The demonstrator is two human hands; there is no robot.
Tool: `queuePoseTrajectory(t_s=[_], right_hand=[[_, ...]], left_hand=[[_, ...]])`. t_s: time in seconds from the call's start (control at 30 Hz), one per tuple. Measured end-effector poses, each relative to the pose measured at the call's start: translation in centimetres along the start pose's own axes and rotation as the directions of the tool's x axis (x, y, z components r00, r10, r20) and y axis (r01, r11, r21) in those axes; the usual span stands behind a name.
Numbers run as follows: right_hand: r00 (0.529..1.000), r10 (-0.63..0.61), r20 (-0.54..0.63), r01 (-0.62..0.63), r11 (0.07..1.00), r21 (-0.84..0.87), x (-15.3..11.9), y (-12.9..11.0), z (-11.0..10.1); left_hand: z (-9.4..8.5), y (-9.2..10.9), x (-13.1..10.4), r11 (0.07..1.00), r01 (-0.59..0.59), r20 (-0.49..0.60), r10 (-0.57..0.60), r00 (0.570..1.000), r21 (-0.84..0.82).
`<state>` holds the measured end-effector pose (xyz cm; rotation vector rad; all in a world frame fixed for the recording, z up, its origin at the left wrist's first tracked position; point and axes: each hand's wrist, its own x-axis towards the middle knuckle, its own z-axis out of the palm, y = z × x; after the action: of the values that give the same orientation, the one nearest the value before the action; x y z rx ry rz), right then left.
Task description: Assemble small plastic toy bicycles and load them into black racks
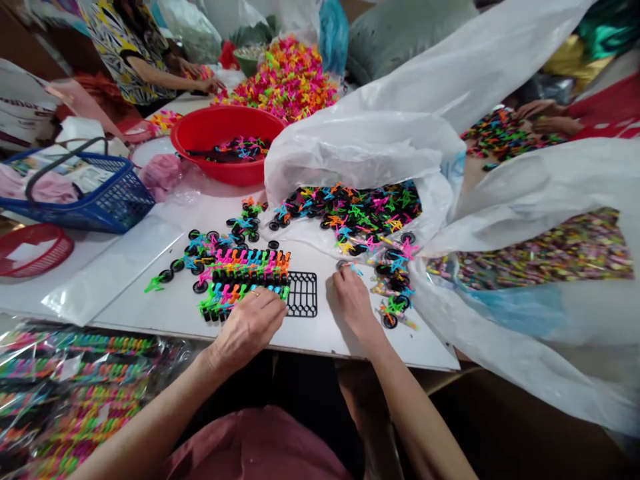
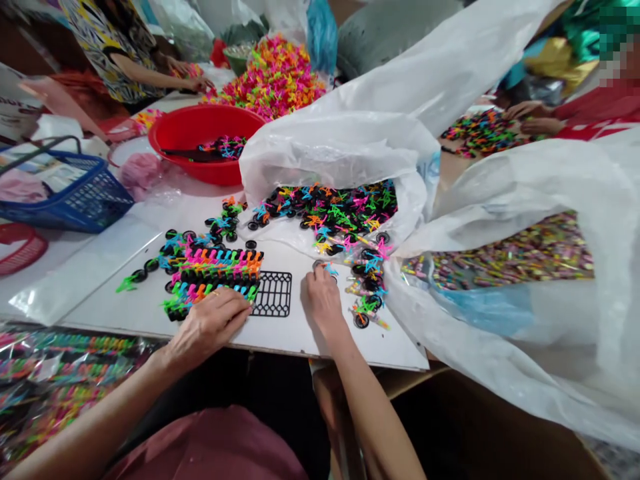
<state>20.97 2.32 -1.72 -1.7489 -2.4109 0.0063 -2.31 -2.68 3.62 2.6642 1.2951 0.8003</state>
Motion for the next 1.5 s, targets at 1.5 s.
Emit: queuePoseTrajectory(t_s=[1.5], right_hand=[[0.931,0.339,-0.133,-0.337,0.941,0.038,6.8,9.0,-4.6]], left_hand=[[2.6,-4.0,5.0,0.999,0.053,-0.035,-0.053,0.998,-0.005]])
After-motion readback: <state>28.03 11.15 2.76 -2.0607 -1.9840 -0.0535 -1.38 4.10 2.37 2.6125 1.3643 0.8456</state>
